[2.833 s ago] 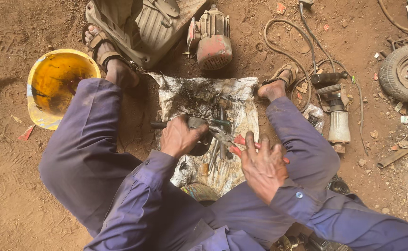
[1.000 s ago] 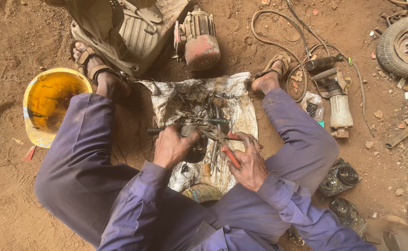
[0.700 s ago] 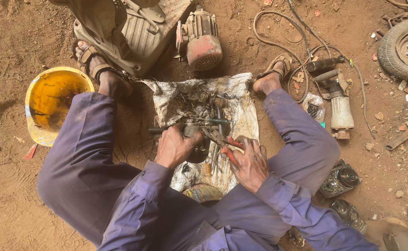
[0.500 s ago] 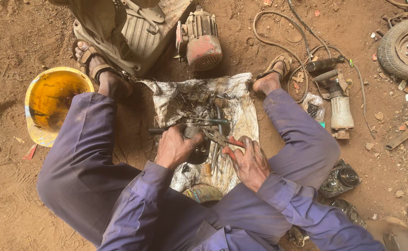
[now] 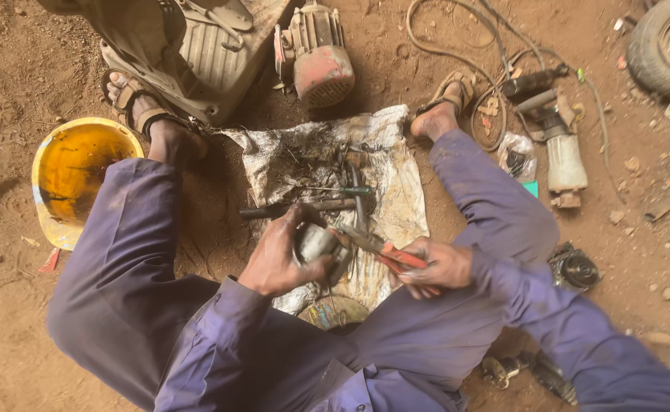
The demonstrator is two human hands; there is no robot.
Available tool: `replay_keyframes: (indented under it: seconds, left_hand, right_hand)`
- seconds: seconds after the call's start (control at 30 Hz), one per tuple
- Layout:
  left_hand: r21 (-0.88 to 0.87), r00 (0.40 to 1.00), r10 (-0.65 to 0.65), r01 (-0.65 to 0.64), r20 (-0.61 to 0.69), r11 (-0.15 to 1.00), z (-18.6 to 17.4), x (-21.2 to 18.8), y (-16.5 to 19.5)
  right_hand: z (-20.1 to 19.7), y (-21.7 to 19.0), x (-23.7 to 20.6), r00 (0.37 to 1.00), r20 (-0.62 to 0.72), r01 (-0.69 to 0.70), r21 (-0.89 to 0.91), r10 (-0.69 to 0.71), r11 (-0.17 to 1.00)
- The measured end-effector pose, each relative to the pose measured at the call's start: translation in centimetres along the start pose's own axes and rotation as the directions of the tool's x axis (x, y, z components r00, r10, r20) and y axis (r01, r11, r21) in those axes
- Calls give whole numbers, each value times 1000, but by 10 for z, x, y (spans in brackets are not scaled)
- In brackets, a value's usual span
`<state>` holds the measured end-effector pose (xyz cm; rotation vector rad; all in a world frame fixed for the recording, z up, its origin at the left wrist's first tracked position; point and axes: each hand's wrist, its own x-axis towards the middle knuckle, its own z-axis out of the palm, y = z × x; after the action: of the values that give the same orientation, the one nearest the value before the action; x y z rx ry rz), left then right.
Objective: The person sits on the ground and uses pliers and a hammer to disassemble and adjust a small mechanical component. They remove a ring-like part, place it aside, and continue manipulating the component with tools.
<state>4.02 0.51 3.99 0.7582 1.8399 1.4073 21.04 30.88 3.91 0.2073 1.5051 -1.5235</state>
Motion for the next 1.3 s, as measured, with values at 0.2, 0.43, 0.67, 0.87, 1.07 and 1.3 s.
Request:
replay_keyframes:
  seconds: [0.2,0.43,0.67,0.87,1.07,1.3]
  left_hand:
    - [-26,961,247,-245,125,969,0,-5,-4]
    - [-86,932,347,-339,104,937,-6,-2,9]
    - [-86,893,448,-444,43,892,4,-13,7]
    - [-57,800,597,-595,60,802,17,-7,-5]
    - [55,795,607,-607,18,793,24,-7,-1]
    - [79,812,584,-582,-13,810,24,-3,5]
  right_hand:
    - [-8,21,-4,861,481,-227,655,-167,720]
    - [-2,-6,-11,908,411,-181,558,-80,810]
    - [22,-13,-36,918,-183,233,-466,-351,854]
    - [15,-22,-60,944,-126,247,-343,-305,906]
    - [20,-30,-66,920,-178,246,-430,-349,869]
    - [39,-26,-71,675,-400,331,-587,-620,739]
